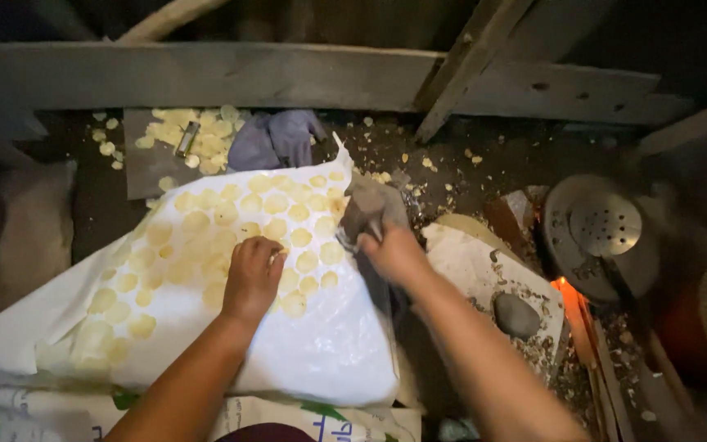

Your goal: Flattening dough pieces with a mallet and roasting them on a hot plate

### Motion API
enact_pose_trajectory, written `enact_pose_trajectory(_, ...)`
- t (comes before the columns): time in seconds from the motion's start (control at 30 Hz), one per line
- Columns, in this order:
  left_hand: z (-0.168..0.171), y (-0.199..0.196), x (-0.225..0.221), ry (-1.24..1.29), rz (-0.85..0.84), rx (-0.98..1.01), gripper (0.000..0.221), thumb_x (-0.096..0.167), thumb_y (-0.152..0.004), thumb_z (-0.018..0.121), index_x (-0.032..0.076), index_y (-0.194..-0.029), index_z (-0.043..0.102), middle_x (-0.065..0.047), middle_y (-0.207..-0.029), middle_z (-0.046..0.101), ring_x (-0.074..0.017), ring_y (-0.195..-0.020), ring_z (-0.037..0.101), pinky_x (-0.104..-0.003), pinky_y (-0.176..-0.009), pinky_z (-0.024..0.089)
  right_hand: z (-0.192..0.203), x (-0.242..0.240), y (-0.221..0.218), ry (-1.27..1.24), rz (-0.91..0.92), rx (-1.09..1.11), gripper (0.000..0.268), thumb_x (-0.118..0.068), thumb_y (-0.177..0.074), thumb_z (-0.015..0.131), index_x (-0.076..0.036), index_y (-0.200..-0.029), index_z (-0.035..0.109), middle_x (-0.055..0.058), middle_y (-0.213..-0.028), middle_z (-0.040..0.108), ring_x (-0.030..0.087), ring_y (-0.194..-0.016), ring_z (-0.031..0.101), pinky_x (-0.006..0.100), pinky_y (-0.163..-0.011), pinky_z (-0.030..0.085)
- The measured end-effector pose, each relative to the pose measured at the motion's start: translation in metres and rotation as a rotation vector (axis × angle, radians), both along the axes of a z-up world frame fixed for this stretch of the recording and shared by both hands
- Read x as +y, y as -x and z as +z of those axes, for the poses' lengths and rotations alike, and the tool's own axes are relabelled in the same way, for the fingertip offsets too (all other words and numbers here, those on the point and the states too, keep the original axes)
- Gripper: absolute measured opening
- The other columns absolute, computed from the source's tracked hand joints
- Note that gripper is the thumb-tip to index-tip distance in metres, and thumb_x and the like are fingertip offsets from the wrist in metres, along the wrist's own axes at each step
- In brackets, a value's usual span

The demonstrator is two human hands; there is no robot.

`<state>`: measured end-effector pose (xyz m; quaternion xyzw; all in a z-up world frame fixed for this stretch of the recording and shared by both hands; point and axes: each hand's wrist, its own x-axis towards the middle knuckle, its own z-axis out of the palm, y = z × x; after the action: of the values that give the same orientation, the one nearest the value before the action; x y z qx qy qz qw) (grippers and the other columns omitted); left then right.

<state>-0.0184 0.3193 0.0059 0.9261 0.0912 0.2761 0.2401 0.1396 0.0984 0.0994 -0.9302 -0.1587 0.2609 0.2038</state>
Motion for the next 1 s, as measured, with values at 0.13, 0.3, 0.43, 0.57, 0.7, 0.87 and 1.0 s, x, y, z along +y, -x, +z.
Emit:
enact_pose_trajectory(0.13,0.037,-0.004,-0.006,-0.013,0.026,0.088,0.014,0.019,-0.089,0.078,0.013,-0.099,0.071,-0.009,-0.097,0.063,-0.0318,-0.098,0.065,-0.044,-0.088,0.053,0.017,0.001,0.006,-0.060,-0.063,-0.079,0.057,-0.049,-0.099,0.056,0.000,-0.127,0.058,0.031,-0.112,0.070,0.047,-0.110,0.069,0.057,-0.087,0.058)
enact_pose_trajectory(0.3,0.017,-0.046,-0.038,-0.209,-0.115,0.213,0.009,0.022,-0.093,0.074,0.017,-0.088,0.069,-0.004,-0.082,0.060,-0.0245,-0.082,0.066,-0.038,-0.081,0.054,-0.032,-0.012,0.006,-0.098,-0.118,-0.023,0.059,-0.049,-0.102,0.050,0.001,-0.132,0.052,0.032,-0.109,0.071,0.045,-0.102,0.072,0.054,-0.078,0.061)
enact_pose_trajectory(0.43,-0.007,-0.075,-0.078,-0.101,-0.260,0.102,0.015,0.028,-0.087,0.075,0.016,-0.095,0.071,-0.007,-0.097,0.067,-0.0315,-0.094,0.066,-0.045,-0.081,0.053,0.014,-0.032,0.011,-0.209,-0.217,-0.019,0.050,-0.047,-0.095,0.064,0.000,-0.110,0.062,0.029,-0.096,0.071,0.050,-0.101,0.070,0.060,-0.080,0.056)
enact_pose_trajectory(0.57,-0.013,-0.096,-0.094,-0.055,-0.198,0.155,0.012,0.024,-0.087,0.071,0.015,-0.095,0.071,-0.007,-0.102,0.065,-0.0333,-0.092,0.066,-0.046,-0.078,0.054,0.084,-0.052,0.043,-0.491,-0.347,-0.274,0.035,-0.035,-0.095,0.069,0.000,-0.094,0.061,0.032,-0.079,0.068,0.051,-0.084,0.070,0.058,-0.062,0.049)
enact_pose_trajectory(0.7,-0.016,-0.097,-0.091,-0.039,-0.203,0.213,0.018,0.034,-0.089,0.074,0.018,-0.097,0.073,-0.006,-0.101,0.065,-0.0317,-0.092,0.066,-0.045,-0.080,0.054,0.026,-0.056,0.047,-0.649,-0.466,-0.461,0.028,-0.028,-0.086,0.071,-0.004,-0.076,0.062,0.024,-0.058,0.057,0.031,-0.058,0.063,0.040,-0.049,0.046)
enact_pose_trajectory(0.87,0.006,-0.071,-0.058,-0.109,-0.135,0.028,0.015,0.023,-0.096,0.067,0.012,-0.106,0.070,-0.010,-0.094,0.061,-0.0350,-0.088,0.066,-0.045,-0.078,0.053,-0.053,-0.048,0.051,-0.100,-0.153,-0.204,0.046,-0.041,-0.096,0.062,0.005,-0.104,0.058,0.033,-0.082,0.071,0.046,-0.082,0.075,0.054,-0.067,0.060)
enact_pose_trajectory(1.0,0.037,0.001,-0.021,-0.145,-0.036,0.043,0.020,0.027,-0.093,0.074,0.014,-0.108,0.071,-0.012,-0.100,0.063,-0.0358,-0.091,0.068,-0.048,-0.081,0.054,-0.044,-0.048,0.048,-0.062,-0.135,-0.143,0.063,-0.043,-0.099,0.058,0.012,-0.128,0.047,0.037,-0.094,0.070,0.051,-0.094,0.072,0.060,-0.077,0.059)
